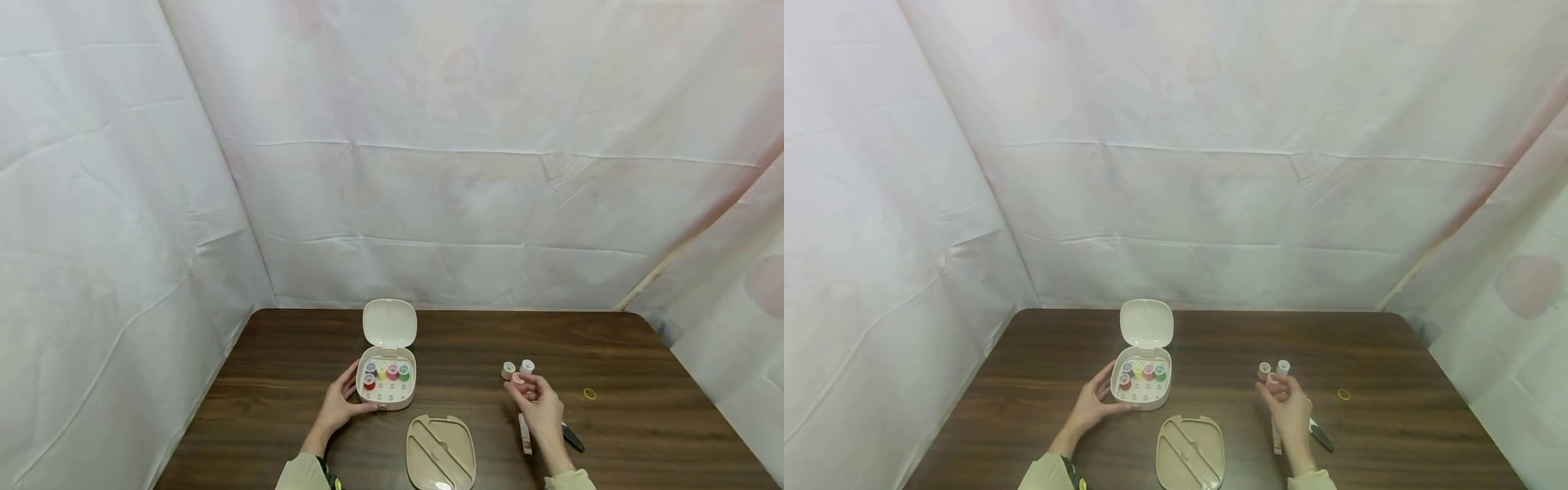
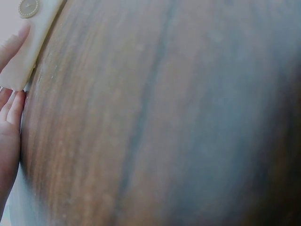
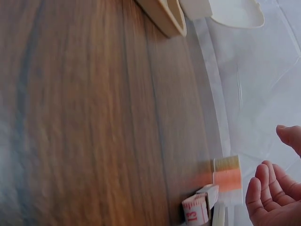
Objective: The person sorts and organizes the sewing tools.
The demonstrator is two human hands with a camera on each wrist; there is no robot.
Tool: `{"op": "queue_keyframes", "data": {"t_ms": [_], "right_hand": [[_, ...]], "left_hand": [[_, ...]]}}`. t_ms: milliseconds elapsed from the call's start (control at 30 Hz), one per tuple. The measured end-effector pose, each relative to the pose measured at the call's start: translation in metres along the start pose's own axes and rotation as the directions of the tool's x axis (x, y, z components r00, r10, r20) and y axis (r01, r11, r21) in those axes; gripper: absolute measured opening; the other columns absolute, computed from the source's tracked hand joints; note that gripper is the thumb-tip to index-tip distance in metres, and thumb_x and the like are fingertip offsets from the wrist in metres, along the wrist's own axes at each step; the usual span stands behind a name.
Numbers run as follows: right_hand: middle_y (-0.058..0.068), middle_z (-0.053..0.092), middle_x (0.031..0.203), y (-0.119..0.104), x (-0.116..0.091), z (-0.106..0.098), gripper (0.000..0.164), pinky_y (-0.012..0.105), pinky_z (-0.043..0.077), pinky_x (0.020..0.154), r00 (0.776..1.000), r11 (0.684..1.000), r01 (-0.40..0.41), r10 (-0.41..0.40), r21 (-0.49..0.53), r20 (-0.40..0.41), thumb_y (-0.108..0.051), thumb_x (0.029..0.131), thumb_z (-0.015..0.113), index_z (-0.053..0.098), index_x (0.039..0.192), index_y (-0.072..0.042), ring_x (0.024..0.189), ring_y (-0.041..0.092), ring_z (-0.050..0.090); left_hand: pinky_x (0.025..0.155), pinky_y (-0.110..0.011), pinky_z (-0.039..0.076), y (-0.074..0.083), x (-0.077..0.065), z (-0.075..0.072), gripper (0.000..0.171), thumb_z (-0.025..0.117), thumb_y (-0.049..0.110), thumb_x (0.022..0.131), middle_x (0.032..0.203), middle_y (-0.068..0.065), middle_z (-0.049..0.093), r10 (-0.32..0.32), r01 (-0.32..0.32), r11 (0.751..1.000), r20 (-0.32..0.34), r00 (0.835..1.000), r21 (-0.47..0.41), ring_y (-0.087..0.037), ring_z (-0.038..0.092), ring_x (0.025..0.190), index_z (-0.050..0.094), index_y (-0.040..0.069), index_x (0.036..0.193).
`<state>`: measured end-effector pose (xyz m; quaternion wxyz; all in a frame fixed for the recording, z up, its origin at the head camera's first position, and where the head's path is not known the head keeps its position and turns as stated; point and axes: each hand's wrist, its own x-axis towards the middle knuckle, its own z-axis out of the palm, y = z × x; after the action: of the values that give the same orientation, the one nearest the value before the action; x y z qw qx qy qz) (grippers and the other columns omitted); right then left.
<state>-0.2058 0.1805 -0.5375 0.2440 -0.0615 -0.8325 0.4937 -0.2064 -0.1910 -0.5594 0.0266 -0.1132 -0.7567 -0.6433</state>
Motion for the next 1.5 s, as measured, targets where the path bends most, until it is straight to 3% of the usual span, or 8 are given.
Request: {"op": "queue_keyframes", "data": {"t_ms": [500, 1500], "right_hand": [[0.006, 0.061, 0.067, 0.018, 0.017, -0.002, 0.036, 0.019, 0.039, 0.044, 0.995, 0.989, -0.089, 0.093, -0.119, 0.028, -0.021, 0.068, 0.078, 0.062, 0.091, 0.002, 0.052, 0.001, 0.047], [0.007, 0.059, 0.063, 0.028, 0.027, 0.005, 0.029, 0.02, 0.037, 0.042, 0.996, 0.988, -0.071, 0.077, -0.137, 0.04, -0.011, 0.066, 0.078, 0.063, 0.085, 0.005, 0.05, 0.006, 0.046]], "left_hand": [[0.099, -0.041, 0.03, 0.0, 0.001, 0.0, 0.095, 0.079, 0.001, 0.061, 0.139, -0.025, 0.024, -0.007, 0.007, 1.0, -0.004, 1.0, 0.007, -0.034, 0.026, 0.126, 0.023, -0.005, 0.137], [0.099, -0.041, 0.03, -0.001, 0.001, 0.001, 0.095, 0.079, 0.001, 0.061, 0.139, -0.025, 0.023, 0.0, 0.0, 1.0, -0.01, 1.0, 0.013, -0.034, 0.026, 0.126, 0.023, -0.006, 0.137]]}}
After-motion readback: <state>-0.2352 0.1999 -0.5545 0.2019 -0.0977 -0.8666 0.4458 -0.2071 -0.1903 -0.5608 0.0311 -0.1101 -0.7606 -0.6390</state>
